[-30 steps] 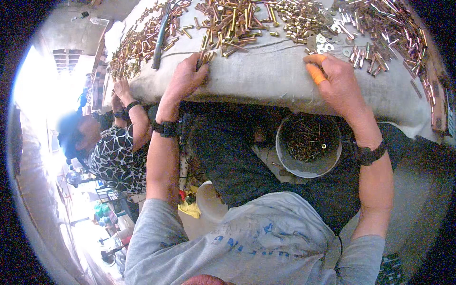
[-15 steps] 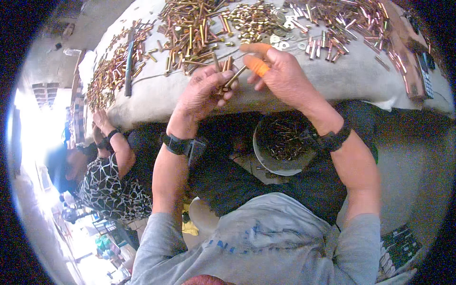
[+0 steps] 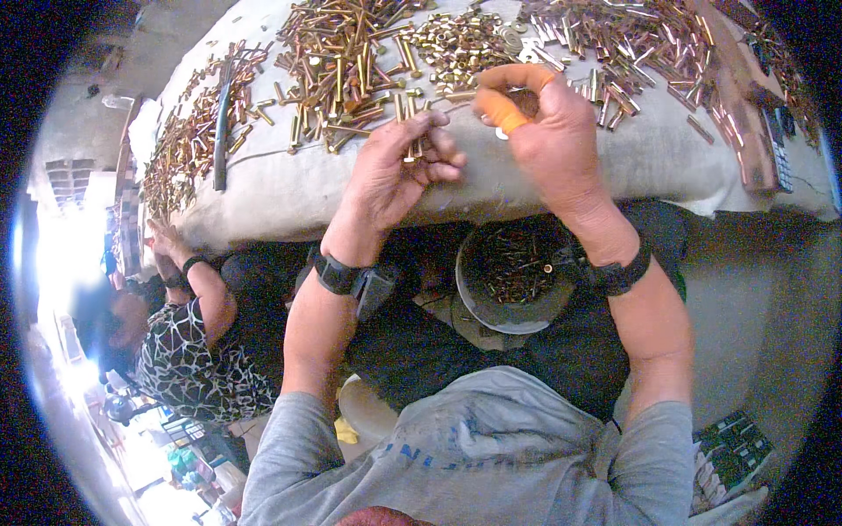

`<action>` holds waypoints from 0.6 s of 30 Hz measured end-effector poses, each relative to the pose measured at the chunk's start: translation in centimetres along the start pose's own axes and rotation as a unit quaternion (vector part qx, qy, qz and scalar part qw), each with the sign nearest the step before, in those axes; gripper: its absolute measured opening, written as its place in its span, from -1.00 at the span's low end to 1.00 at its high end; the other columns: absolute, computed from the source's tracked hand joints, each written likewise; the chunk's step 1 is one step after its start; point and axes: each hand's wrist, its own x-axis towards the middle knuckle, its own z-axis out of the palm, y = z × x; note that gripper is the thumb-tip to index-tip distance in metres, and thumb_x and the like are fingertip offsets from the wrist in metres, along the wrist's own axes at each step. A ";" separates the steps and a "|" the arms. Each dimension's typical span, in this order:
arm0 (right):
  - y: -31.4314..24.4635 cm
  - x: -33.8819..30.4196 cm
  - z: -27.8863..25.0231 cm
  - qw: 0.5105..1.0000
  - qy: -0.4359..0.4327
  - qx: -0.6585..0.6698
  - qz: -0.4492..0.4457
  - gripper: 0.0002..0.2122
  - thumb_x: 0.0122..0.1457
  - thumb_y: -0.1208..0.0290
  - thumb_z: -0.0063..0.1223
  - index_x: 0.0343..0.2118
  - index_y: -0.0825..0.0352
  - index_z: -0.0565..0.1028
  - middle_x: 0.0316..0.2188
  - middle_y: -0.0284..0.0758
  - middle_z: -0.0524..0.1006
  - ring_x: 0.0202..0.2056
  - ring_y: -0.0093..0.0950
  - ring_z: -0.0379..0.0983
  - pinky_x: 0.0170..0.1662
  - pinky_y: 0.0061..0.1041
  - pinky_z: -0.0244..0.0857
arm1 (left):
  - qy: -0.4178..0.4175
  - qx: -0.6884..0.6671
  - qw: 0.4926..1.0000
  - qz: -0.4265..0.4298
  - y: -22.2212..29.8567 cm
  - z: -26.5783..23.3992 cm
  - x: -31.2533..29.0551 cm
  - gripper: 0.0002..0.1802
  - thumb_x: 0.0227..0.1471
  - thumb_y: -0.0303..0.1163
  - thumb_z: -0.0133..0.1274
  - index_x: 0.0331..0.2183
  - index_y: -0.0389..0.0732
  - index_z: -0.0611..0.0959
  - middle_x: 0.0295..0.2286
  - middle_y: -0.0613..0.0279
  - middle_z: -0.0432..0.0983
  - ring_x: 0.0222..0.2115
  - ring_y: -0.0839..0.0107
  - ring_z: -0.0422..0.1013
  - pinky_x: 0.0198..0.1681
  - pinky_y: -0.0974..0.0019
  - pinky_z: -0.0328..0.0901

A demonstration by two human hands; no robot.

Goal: Slide washers and sleeves onto long metal bolts in a repetitive manual assembly task.

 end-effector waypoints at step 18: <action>0.5 1.2 -6.5 0.810 0.018 -0.553 -0.193 -0.70 0.03 0.23 0.18 -0.24 0.33 0.50 -0.43 -0.18 0.46 -0.40 -0.19 0.47 -0.36 -0.27 0.39 | 0.121 -0.015 0.991 0.060 0.4 1.8 -0.9 -0.66 0.12 -0.36 0.01 -0.10 -0.34 0.49 -0.37 0.08 0.54 -0.44 0.33 0.53 -0.40 0.45 0.49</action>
